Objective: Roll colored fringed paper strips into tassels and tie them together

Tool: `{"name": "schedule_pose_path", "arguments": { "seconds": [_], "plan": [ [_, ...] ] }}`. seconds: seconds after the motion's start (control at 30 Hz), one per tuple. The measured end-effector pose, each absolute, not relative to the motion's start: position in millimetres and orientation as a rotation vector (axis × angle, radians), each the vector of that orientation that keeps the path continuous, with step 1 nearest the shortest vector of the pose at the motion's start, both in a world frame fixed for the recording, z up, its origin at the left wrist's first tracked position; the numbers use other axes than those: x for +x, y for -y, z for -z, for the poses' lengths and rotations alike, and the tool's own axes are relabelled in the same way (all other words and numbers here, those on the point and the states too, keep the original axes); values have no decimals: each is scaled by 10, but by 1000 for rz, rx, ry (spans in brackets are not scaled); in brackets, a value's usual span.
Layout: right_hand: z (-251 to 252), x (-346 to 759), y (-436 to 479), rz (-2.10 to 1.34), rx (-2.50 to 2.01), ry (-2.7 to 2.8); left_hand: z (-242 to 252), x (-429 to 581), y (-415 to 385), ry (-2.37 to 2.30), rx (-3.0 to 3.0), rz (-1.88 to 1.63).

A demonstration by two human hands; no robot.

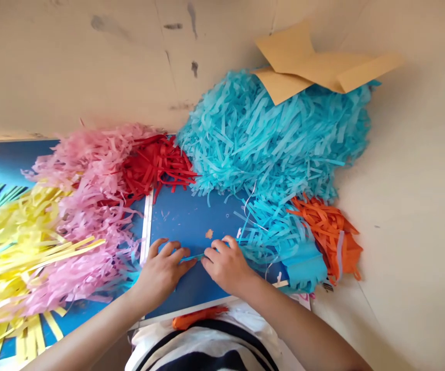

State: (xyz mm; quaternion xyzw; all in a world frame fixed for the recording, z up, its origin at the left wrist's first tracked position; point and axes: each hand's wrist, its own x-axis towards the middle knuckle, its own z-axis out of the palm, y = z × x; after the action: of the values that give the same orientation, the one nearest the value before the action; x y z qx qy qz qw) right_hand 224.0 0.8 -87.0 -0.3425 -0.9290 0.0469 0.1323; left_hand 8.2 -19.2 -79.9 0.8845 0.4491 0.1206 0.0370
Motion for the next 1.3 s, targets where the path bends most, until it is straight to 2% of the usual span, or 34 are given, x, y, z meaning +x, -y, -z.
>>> {"name": "schedule_pose_path", "arguments": {
  "seconds": [0.2,0.43,0.73,1.0,1.3],
  "plan": [
    [956,2150,-104,-11,-879,2753,792,183,197,-1425,2610,-375],
    [935,2108,-169,-227,-1073,2683,912,230,169,-1491,2618,-505],
    [1115,2322,-32,-29,-1084,2583,929,104,240,-1527,2652,-555],
    [1091,2394,-173,-143,-1221,2681,959,-25,251,-1643,2282,-635],
    [783,2217,-320,-366,-1405,2756,844,97,155,-1763,2247,-406]
  ]
}}
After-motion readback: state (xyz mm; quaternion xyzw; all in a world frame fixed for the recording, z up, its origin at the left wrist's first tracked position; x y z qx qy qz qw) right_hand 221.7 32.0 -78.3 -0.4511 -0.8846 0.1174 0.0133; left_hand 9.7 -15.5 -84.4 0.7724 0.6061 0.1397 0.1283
